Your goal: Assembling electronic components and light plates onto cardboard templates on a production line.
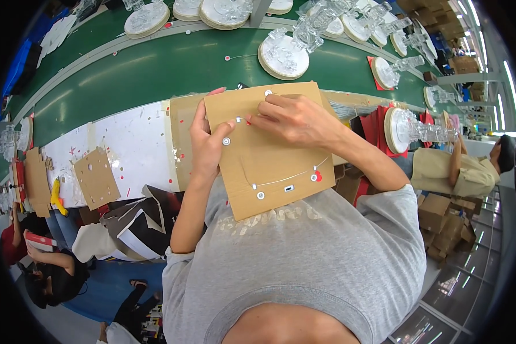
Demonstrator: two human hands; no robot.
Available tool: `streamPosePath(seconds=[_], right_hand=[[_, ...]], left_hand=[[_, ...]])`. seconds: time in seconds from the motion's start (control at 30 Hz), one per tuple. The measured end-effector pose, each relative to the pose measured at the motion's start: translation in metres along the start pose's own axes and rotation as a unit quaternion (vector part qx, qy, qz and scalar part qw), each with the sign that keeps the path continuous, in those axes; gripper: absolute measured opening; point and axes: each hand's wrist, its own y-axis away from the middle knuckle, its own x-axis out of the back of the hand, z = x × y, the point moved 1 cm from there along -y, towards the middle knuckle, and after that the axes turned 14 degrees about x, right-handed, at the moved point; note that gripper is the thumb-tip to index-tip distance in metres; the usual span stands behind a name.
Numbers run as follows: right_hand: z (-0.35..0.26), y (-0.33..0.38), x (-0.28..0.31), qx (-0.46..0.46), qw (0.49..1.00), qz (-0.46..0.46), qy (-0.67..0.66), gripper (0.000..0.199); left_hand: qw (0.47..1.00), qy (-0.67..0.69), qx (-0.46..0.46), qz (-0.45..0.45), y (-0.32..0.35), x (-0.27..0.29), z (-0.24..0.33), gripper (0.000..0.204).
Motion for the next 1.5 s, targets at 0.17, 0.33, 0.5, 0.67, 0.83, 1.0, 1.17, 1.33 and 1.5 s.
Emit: streamPosePath(seconds=[0.17, 0.33, 0.5, 0.67, 0.83, 1.0, 1.17, 1.33, 1.5], right_hand=[[0.008, 0.002, 0.000, 0.052, 0.998, 0.023, 0.004, 0.040], [0.008, -0.001, -0.006, 0.067, 0.997, 0.024, 0.011, 0.043], [0.005, 0.003, -0.004, 0.049, 0.998, 0.031, 0.015, 0.041], [0.008, 0.005, -0.003, 0.019, 0.996, 0.076, -0.050, 0.039], [0.008, 0.003, -0.008, 0.042, 0.994, 0.085, -0.047, 0.041], [0.003, 0.000, -0.013, 0.059, 0.995, 0.081, -0.013, 0.043], [0.003, -0.005, -0.012, 0.033, 0.991, 0.127, -0.029, 0.046], [0.000, 0.012, -0.016, -0.024, 0.991, 0.127, 0.017, 0.044], [-0.002, -0.003, -0.016, 0.013, 0.994, 0.096, 0.045, 0.040]], left_hand=[[1.000, -0.005, 0.001, 0.014, -0.001, -0.001, -0.001, 0.059], [1.000, -0.018, -0.013, 0.014, -0.002, 0.000, -0.002, 0.058], [1.000, -0.017, -0.015, 0.017, -0.001, 0.000, 0.001, 0.058], [1.000, -0.010, -0.004, 0.016, -0.001, 0.004, 0.002, 0.058], [1.000, -0.013, -0.007, 0.014, -0.001, 0.002, -0.001, 0.059], [1.000, -0.024, -0.018, 0.003, 0.001, 0.000, -0.003, 0.067], [0.999, -0.013, -0.027, -0.018, 0.001, 0.003, -0.001, 0.072], [0.999, 0.007, -0.007, -0.034, -0.001, 0.004, -0.001, 0.074], [0.998, -0.026, -0.037, -0.041, 0.001, -0.004, -0.005, 0.076]])
